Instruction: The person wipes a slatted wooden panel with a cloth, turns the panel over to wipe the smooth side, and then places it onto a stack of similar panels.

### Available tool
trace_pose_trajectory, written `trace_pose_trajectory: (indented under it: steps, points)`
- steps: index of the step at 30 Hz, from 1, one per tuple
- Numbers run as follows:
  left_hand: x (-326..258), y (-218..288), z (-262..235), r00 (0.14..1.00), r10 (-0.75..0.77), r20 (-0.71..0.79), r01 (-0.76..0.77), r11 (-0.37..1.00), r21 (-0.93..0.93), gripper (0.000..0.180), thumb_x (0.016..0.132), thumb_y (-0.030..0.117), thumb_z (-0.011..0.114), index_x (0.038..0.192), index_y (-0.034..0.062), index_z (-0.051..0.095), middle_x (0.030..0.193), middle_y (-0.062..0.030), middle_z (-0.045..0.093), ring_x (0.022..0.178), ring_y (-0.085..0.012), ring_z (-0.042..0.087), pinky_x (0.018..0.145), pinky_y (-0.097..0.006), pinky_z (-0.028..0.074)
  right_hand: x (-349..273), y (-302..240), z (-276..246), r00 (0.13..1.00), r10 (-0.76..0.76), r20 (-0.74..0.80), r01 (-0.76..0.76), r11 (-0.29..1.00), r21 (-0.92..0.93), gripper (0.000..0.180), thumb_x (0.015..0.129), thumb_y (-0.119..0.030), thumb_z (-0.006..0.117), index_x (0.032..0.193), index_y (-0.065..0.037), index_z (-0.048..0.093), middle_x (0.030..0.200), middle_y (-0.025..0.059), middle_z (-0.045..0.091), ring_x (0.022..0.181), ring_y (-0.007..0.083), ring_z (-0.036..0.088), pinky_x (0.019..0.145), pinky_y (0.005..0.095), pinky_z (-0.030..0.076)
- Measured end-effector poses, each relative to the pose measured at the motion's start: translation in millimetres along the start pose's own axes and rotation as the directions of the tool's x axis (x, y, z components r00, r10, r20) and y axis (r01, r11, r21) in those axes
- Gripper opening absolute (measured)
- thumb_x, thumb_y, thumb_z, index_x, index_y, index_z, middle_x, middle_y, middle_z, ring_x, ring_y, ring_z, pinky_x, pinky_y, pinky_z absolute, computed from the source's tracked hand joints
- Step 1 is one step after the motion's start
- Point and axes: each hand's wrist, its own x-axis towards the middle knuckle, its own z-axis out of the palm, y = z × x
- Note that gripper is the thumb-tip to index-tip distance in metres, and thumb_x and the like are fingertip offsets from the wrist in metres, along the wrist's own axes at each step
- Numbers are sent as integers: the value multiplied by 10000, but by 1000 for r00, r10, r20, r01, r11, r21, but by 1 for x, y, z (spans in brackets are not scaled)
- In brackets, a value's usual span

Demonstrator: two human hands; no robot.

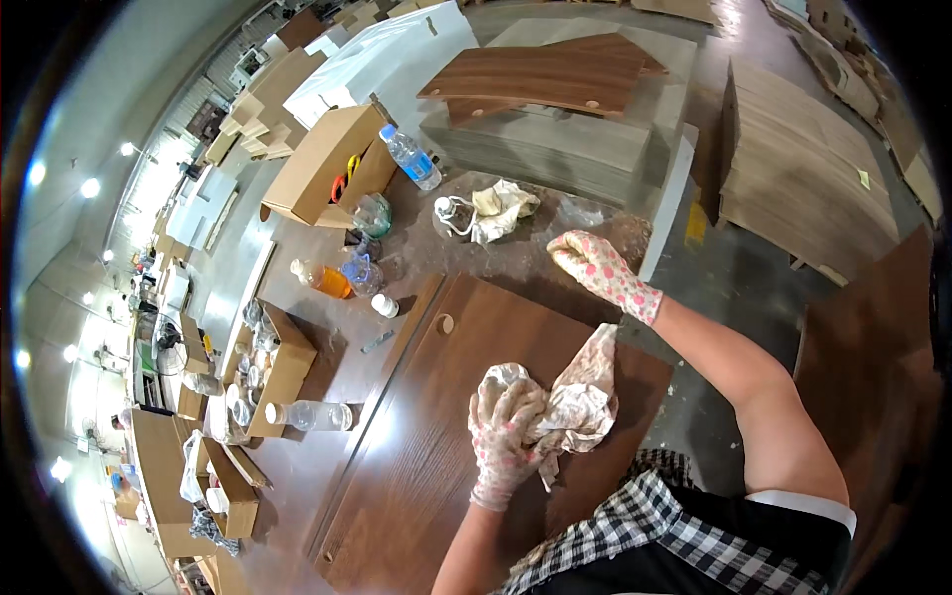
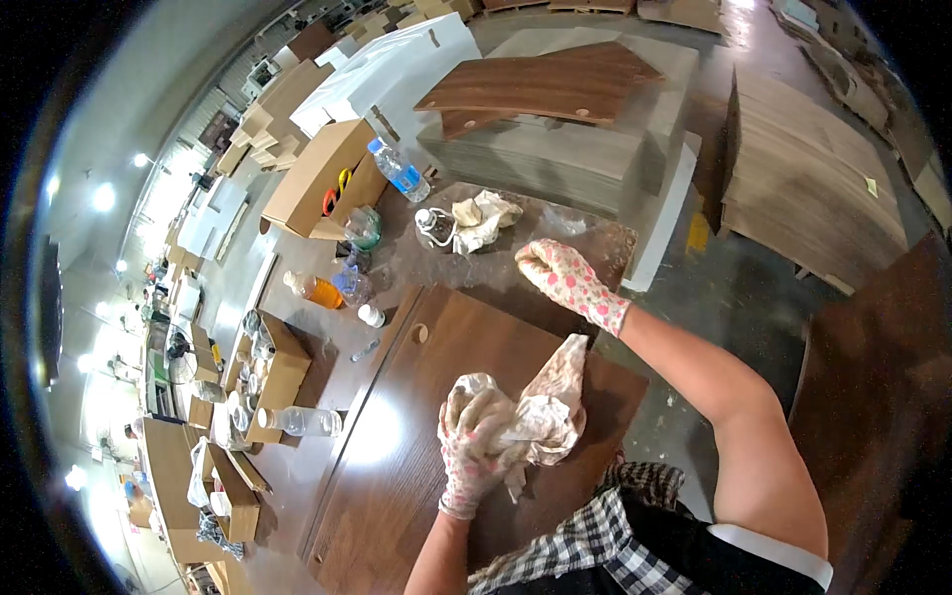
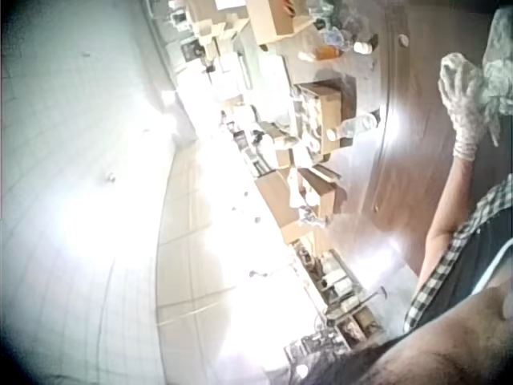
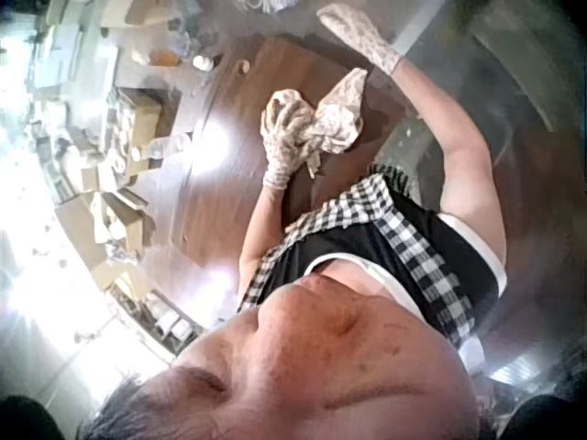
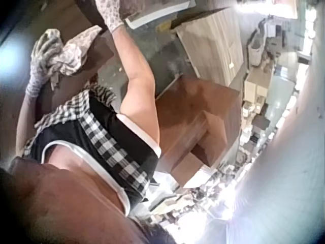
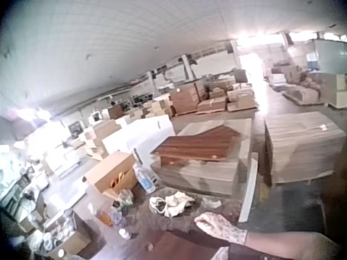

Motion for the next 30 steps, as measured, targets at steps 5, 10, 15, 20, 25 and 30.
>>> trace_pose_trajectory:
  steps: [5,10,15,20,25,30]
  points:
    - [-4,-29,23,976,-118,-186,90,984,-151,358,626,252,788,922,133,625,1104,-51,615,1182,-375,482,992,-512,373,98,44,43,964,-205,-168,190,977,-99,124,832,-127,639,911,-39,603,885,150,622,845,304,618,745,403,486]
    - [1,-23,17,937,-245,-250,194,958,-213,318,611,169,711,909,130,606,1084,-77,621,1121,-366,522,948,-497,400,161,42,74,997,-67,-49,41,910,-411,575,825,-267,680,1314,-44,476,1343,170,459,1249,327,439,1034,414,378]
    - [4,-19,13,901,-321,-290,256,936,-241,282,620,114,680,896,119,620,1057,-84,631,1104,-356,525,967,-486,390,186,61,78,997,-78,-24,67,952,-298,488,814,-290,708,1221,-58,573,1134,174,625,1073,320,589,914,397,471]
    - [-3,-25,23,805,-463,-372,354,877,-325,220,680,57,656,898,83,645,1070,-109,624,1112,-349,518,989,-464,371,112,40,20,958,-84,273,-4,952,308,414,840,-181,694,1213,-40,581,1091,78,646,999,126,587,882,293,474]
    - [-7,-31,27,786,-507,-353,333,829,-449,343,750,312,694,969,52,647,1156,-129,563,1173,-329,457,1006,-469,339,37,18,-11,868,-127,480,-24,955,295,415,832,-165,715,1195,-20,575,1086,43,650,1024,113,578,906,290,462]
    - [-9,-34,32,808,-492,-325,291,812,-506,324,709,146,652,1008,24,626,1173,-132,545,1153,-296,476,1010,-426,365,-38,6,-72,844,-13,536,-137,961,240,396,796,-122,720,1172,-46,621,1117,64,638,1061,175,601,922,313,482]
